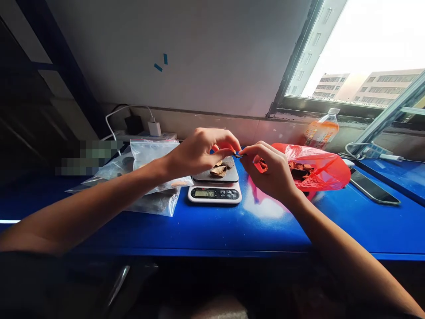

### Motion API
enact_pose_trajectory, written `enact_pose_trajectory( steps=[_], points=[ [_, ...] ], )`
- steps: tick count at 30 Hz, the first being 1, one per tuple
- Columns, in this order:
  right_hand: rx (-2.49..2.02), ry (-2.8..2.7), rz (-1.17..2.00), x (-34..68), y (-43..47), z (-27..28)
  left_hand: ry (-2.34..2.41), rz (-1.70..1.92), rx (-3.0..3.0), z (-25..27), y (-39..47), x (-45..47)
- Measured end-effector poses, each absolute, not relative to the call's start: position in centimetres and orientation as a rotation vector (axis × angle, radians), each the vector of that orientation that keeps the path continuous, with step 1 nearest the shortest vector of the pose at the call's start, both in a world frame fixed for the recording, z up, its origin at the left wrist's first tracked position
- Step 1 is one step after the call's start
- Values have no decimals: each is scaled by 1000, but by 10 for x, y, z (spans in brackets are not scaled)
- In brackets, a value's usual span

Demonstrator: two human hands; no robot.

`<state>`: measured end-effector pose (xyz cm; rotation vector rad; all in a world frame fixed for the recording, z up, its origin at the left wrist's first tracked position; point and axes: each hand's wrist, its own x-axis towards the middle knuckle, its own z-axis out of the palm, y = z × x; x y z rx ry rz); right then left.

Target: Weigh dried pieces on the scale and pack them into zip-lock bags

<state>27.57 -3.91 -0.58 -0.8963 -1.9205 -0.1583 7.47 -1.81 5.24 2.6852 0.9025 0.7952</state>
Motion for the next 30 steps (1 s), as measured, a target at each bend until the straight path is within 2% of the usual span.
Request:
enact_pose_trajectory(
  steps=[12,16,21,30],
  points=[
    [-907,-2013,-216,282,-32,-9,1034,854,2781,28,-11,24],
    [-910,-2054,-234,283,-30,-11,1202,691,2792,19,-7,22],
    [-926,-2079,-246,284,-28,-12,1109,430,2857,16,-3,28],
    [-900,-2084,-308,292,-28,-8,1233,364,2879,16,-2,9]
  ],
)
